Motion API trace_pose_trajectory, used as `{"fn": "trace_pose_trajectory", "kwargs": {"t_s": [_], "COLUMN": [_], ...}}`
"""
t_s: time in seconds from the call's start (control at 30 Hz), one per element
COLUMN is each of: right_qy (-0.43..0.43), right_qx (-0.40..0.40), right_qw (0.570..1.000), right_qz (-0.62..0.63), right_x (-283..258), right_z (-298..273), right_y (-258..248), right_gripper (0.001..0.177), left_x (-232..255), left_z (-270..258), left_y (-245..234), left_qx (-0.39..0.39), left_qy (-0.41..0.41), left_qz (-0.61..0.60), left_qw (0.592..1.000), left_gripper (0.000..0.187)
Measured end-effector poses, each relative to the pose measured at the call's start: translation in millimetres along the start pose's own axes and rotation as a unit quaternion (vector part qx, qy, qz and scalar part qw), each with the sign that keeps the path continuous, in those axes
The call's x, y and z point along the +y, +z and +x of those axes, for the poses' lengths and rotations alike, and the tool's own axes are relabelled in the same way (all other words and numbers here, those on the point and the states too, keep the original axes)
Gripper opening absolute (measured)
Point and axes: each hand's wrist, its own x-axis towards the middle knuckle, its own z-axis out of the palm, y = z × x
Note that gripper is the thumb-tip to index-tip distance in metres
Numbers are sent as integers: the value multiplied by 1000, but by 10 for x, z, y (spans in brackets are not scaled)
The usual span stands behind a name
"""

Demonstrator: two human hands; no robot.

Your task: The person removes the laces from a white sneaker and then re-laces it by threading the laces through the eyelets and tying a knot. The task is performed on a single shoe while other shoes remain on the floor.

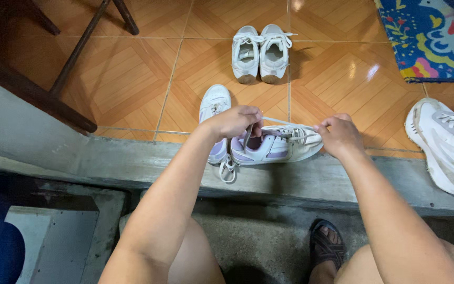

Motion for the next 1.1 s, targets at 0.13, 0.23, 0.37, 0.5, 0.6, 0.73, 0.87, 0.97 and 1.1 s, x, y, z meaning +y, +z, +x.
{"fn": "trace_pose_trajectory", "kwargs": {"t_s": [0.13,0.23,0.37,0.5,0.6,0.73,0.87,0.97,1.1], "right_qy": [-14,41,34,93,102,125,72,77,121], "right_qx": [32,-104,-278,-241,-214,-170,-188,-214,-203], "right_qw": [996,937,836,904,928,960,915,869,883], "right_qz": [82,331,472,340,287,186,349,440,405], "right_x": [-346,-734,-883,-703,-572,-573,-675,-688,-575], "right_z": [-153,-181,-217,-124,-76,-151,-206,-177,-118], "right_y": [-214,-322,-411,-505,-589,-624,-625,-583,-555], "right_gripper": [31,37,31,29,29,33,42,34,27], "left_x": [14,43,127,171,165,136,190,260,304], "left_z": [-2,39,141,157,171,182,179,204,251], "left_y": [87,264,422,369,342,476,733,806,788], "left_qx": [4,-10,8,8,38,121,175,207,217], "left_qy": [-15,7,78,25,23,101,146,173,194], "left_qz": [50,112,106,148,179,272,308,286,242], "left_qw": [999,994,991,989,983,949,924,920,926], "left_gripper": [25,26,26,31,33,28,23,21,23]}}
